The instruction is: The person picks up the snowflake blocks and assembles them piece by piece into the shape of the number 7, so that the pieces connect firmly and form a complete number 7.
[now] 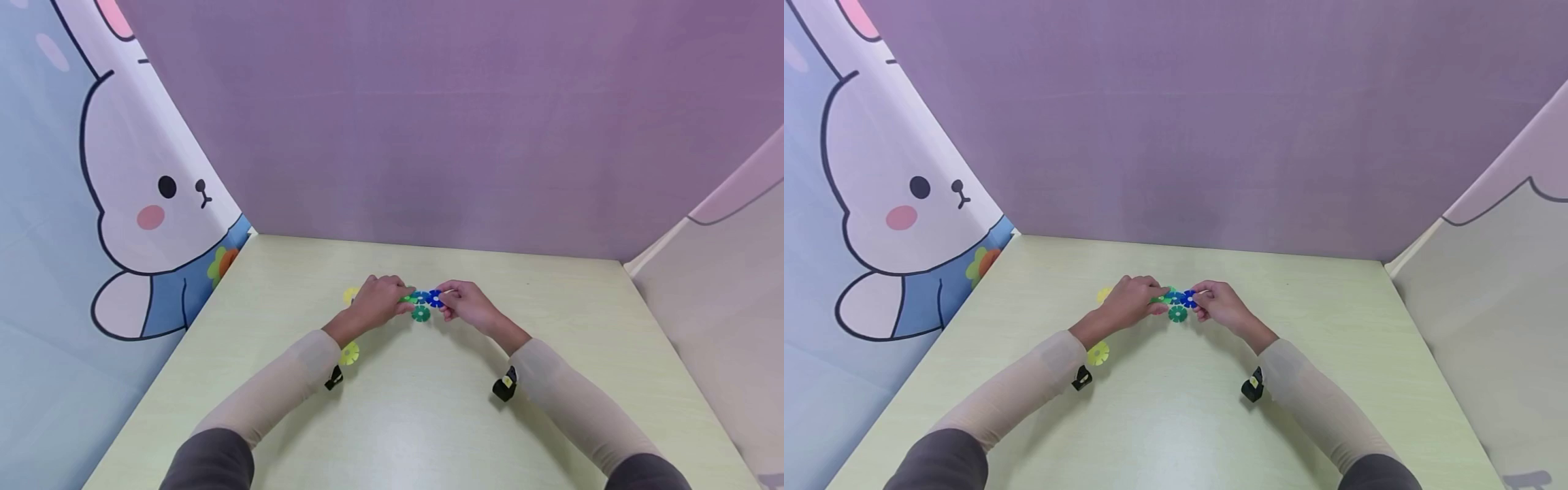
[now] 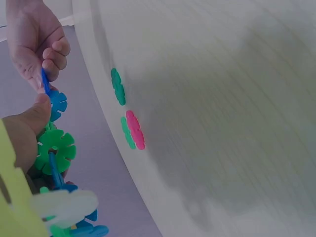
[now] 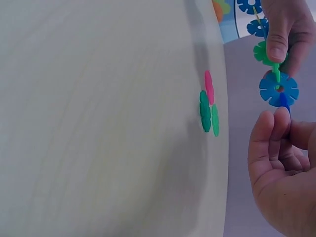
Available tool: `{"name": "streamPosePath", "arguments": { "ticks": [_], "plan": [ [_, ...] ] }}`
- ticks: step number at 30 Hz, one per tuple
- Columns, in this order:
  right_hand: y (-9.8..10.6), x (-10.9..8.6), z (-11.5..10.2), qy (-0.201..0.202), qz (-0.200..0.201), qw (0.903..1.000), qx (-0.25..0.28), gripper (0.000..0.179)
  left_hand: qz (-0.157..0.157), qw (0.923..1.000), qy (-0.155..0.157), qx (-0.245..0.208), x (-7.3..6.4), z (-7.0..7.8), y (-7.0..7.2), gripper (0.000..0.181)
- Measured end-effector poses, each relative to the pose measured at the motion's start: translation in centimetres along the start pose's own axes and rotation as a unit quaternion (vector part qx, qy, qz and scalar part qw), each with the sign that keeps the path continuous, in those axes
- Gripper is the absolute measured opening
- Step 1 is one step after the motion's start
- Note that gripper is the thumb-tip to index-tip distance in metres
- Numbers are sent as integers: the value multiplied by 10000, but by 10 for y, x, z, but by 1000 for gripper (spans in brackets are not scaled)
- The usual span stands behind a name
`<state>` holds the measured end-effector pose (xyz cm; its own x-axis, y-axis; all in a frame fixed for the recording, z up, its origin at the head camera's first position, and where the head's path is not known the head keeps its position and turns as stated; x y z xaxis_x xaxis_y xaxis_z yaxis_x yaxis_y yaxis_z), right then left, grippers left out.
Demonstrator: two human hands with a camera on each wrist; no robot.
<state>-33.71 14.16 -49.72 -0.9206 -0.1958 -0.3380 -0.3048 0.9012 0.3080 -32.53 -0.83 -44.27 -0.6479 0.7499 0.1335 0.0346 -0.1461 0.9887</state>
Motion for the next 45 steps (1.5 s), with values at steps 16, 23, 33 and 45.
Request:
{"name": "streamPosePath", "arguments": {
  "ticks": [16,23,33,45],
  "plan": [
    [-3,-2,-11,42,87,9999,62,25,88,9998,-158,122,4,3,3,48],
    [1,0,-21,183,208,9996,49,27,225,9997,126,-16,7,-9,12,48],
    [19,0,-7,-88,641,9978,128,31,97,9991,381,-153,8,-15,15,49],
    [5,-10,-3,532,565,9760,-2034,25,99,9982,578,158,1,-33,15,48]
  ]
}}
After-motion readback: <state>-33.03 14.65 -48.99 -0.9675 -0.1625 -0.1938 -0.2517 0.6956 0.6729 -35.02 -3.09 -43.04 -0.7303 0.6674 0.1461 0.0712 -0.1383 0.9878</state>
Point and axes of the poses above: each hand's wrist, its own x-axis towards the middle knuckle, its own y-axis out of the back of the hand, z = x × y, the point moved 10 cm from there along x, towards the middle knuckle, and after that the axes turned 10 degrees about -y, right-handed, at the moved point
